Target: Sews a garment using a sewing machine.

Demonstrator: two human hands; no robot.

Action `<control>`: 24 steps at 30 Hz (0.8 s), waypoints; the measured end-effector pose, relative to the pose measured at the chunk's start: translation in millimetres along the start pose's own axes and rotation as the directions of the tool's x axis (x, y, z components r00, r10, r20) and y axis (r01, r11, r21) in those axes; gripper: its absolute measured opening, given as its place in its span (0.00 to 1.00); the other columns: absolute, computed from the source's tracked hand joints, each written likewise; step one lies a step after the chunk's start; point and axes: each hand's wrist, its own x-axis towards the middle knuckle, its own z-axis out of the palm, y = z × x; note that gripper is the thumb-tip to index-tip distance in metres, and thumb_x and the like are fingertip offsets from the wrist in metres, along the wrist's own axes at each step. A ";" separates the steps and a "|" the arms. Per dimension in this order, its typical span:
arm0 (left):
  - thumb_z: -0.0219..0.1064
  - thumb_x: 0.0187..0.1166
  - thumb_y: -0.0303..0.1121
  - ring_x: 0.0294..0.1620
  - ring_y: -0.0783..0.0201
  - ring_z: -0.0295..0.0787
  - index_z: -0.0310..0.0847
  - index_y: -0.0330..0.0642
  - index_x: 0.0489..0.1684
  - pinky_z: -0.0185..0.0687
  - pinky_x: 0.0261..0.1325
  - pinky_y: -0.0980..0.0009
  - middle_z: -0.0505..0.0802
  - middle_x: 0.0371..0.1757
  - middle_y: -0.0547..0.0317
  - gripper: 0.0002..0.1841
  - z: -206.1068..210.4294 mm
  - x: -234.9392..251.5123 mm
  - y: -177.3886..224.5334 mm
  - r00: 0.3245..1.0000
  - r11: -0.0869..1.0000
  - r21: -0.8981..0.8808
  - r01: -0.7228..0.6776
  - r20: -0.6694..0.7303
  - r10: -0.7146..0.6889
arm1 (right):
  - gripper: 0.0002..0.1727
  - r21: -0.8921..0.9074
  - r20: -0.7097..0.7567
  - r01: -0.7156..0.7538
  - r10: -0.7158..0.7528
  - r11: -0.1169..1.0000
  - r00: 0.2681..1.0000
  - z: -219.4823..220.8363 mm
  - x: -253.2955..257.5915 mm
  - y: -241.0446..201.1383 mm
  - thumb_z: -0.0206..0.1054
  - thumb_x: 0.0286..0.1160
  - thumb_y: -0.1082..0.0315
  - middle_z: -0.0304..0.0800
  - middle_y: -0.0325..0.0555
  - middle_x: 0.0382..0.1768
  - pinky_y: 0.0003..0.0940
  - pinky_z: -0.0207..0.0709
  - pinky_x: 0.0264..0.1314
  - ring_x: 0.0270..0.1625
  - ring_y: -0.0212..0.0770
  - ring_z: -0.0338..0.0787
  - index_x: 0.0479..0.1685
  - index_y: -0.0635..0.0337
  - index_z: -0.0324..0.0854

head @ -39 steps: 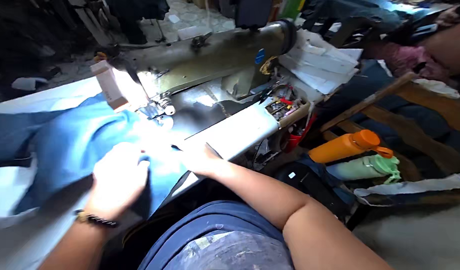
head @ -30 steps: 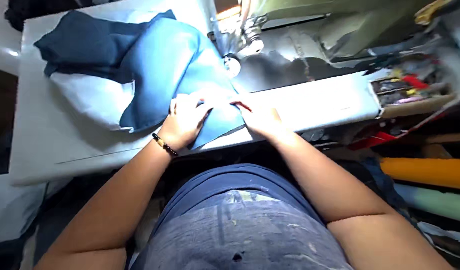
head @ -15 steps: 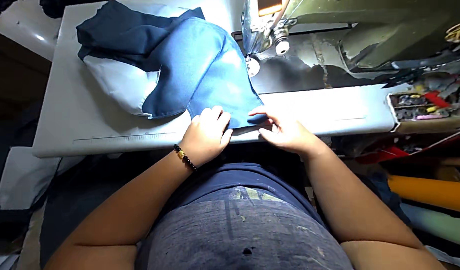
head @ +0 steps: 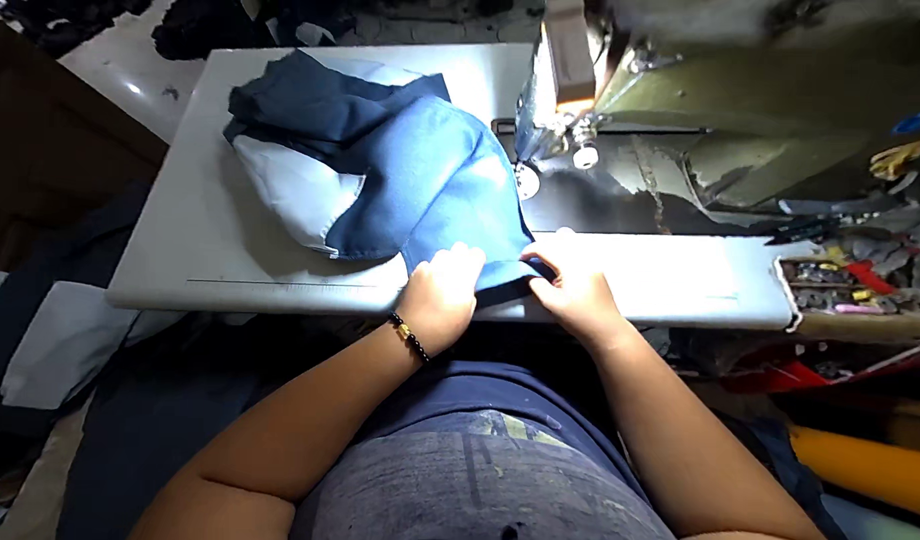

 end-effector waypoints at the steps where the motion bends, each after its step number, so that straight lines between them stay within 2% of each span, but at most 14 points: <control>1: 0.73 0.68 0.24 0.56 0.42 0.89 0.83 0.37 0.58 0.86 0.46 0.45 0.89 0.54 0.43 0.18 0.2 -0.1 1.4 0.999 1.000 -0.001 0.015 0.032 -0.015 | 0.18 -0.009 -0.024 -0.016 0.016 1.000 1.000 1.1 3.0 0.9 0.69 0.54 0.75 0.84 0.52 0.41 0.52 0.79 0.42 0.47 0.53 0.86 0.47 0.60 0.91; 6: 0.70 0.69 0.24 0.57 0.44 0.88 0.85 0.38 0.54 0.85 0.48 0.47 0.88 0.55 0.45 0.15 -1.6 -6.8 -3.2 0.997 0.999 0.036 0.038 0.072 -0.041 | 0.16 -0.035 -0.138 -0.029 0.024 0.999 0.990 -8.6 17.4 4.3 0.66 0.52 0.81 0.88 0.60 0.46 0.54 0.83 0.45 0.49 0.57 0.90 0.45 0.69 0.85; 9: 0.72 0.63 0.19 0.46 0.42 0.92 0.84 0.33 0.48 0.89 0.42 0.45 0.87 0.52 0.39 0.14 -13.2 -13.8 -24.8 0.988 0.988 -0.117 0.103 -0.100 -0.115 | 0.15 -0.094 -0.205 0.076 -0.094 0.993 0.974 -17.0 18.6 8.1 0.64 0.49 0.81 0.88 0.62 0.44 0.52 0.83 0.44 0.45 0.58 0.91 0.41 0.72 0.85; 11: 0.68 0.60 0.14 0.45 0.46 0.90 0.81 0.30 0.42 0.88 0.44 0.50 0.87 0.51 0.39 0.12 -11.2 -13.3 -42.5 0.932 0.941 -0.330 0.075 -0.314 -0.184 | 0.16 -0.093 -0.146 0.127 -0.140 0.987 0.979 -2.1 8.9 3.1 0.69 0.47 0.80 0.90 0.61 0.42 0.54 0.83 0.44 0.45 0.58 0.91 0.41 0.71 0.88; 13: 0.59 0.67 0.11 0.48 0.61 0.82 0.72 0.33 0.47 0.82 0.50 0.64 0.83 0.49 0.48 0.13 -6.1 -5.9 -50.4 0.847 0.681 -0.731 -0.041 -0.387 -0.364 | 0.14 -0.076 -0.033 0.120 -0.123 0.990 0.992 15.7 -2.3 -2.9 0.73 0.58 0.76 0.94 0.60 0.40 0.60 0.86 0.44 0.43 0.60 0.95 0.45 0.67 0.91; 14: 0.54 0.72 0.12 0.47 0.68 0.82 0.69 0.40 0.50 0.83 0.49 0.69 0.81 0.49 0.57 0.15 -8.4 -2.4 -45.6 0.834 0.406 -0.910 -0.086 -0.289 -0.470 | 0.11 -0.049 0.001 0.091 -0.091 0.995 0.996 22.4 -3.9 -4.3 0.71 0.63 0.75 0.93 0.58 0.37 0.60 0.86 0.41 0.40 0.58 0.94 0.45 0.65 0.91; 15: 0.49 0.78 0.13 0.47 0.69 0.85 0.69 0.47 0.51 0.87 0.50 0.66 0.81 0.48 0.63 0.16 -12.5 -0.1 -39.1 0.838 0.114 -0.986 -0.119 -0.161 -0.521 | 0.11 0.000 -0.012 0.054 -0.054 0.999 0.998 26.4 -3.2 -3.2 0.69 0.64 0.75 0.93 0.57 0.36 0.57 0.86 0.39 0.38 0.56 0.94 0.44 0.64 0.91; 16: 0.46 0.82 0.15 0.46 0.68 0.88 0.70 0.50 0.52 0.89 0.51 0.63 0.84 0.47 0.64 0.16 -15.1 0.5 -35.5 0.850 -0.083 -0.989 -0.125 -0.064 -0.523 | 0.11 0.103 -0.053 -0.019 0.025 0.994 0.998 27.3 -0.6 -0.9 0.68 0.63 0.76 0.94 0.54 0.36 0.50 0.85 0.40 0.37 0.49 0.93 0.43 0.65 0.92; 17: 0.46 0.84 0.16 0.45 0.67 0.89 0.72 0.49 0.53 0.90 0.52 0.63 0.86 0.47 0.64 0.16 -14.7 0.1 -36.9 0.881 -0.140 -0.985 -0.103 -0.025 -0.473 | 0.11 0.266 -0.082 -0.132 0.159 0.955 0.984 26.2 3.8 2.1 0.65 0.63 0.77 0.93 0.49 0.37 0.39 0.85 0.42 0.37 0.39 0.91 0.41 0.65 0.91; 18: 0.48 0.83 0.15 0.44 0.68 0.89 0.73 0.45 0.53 0.90 0.51 0.66 0.87 0.47 0.62 0.15 -11.2 0.5 -43.4 0.929 -0.063 -0.996 -0.068 -0.041 -0.367 | 0.11 0.502 -0.062 -0.260 0.334 0.825 0.941 22.6 10.0 3.0 0.62 0.65 0.80 0.91 0.46 0.38 0.31 0.85 0.41 0.36 0.33 0.89 0.43 0.68 0.87; 20: 0.63 0.77 0.16 0.42 0.72 0.88 0.82 0.32 0.48 0.88 0.49 0.73 0.90 0.45 0.57 0.08 -2.3 7.4 -61.2 0.992 0.354 -0.930 -0.096 -0.118 -0.043 | 0.10 0.907 0.175 -0.366 0.605 0.208 0.777 10.9 24.7 -8.0 0.53 0.85 0.76 0.92 0.40 0.36 0.28 0.90 0.36 0.32 0.31 0.92 0.48 0.59 0.81; 21: 0.67 0.77 0.20 0.39 0.75 0.87 0.87 0.32 0.43 0.86 0.48 0.75 0.91 0.41 0.59 0.04 -0.1 10.7 -64.8 0.992 0.500 -0.857 -0.125 -0.112 0.056 | 0.11 0.942 0.289 -0.332 0.599 -0.041 0.746 8.3 27.6 -15.2 0.51 0.90 0.70 0.92 0.40 0.37 0.31 0.91 0.36 0.34 0.33 0.92 0.50 0.54 0.81; 22: 0.67 0.78 0.23 0.36 0.77 0.85 0.89 0.34 0.36 0.84 0.45 0.76 0.91 0.36 0.62 0.04 1.4 12.4 -66.9 0.991 0.526 -0.841 -0.130 -0.102 0.082 | 0.13 0.933 0.357 -0.315 0.545 -0.174 0.758 8.0 27.6 -20.8 0.49 0.92 0.64 0.92 0.40 0.38 0.34 0.91 0.37 0.36 0.35 0.93 0.50 0.51 0.81; 24: 0.60 0.81 0.27 0.28 0.79 0.82 0.84 0.44 0.22 0.81 0.37 0.77 0.87 0.25 0.69 0.14 2.6 11.9 -71.6 0.997 0.277 -0.959 -0.054 -0.069 -0.042 | 0.20 0.918 0.396 -0.341 0.420 -0.202 0.817 10.5 24.9 -25.3 0.44 0.93 0.60 0.94 0.41 0.34 0.31 0.89 0.30 0.32 0.34 0.93 0.44 0.51 0.84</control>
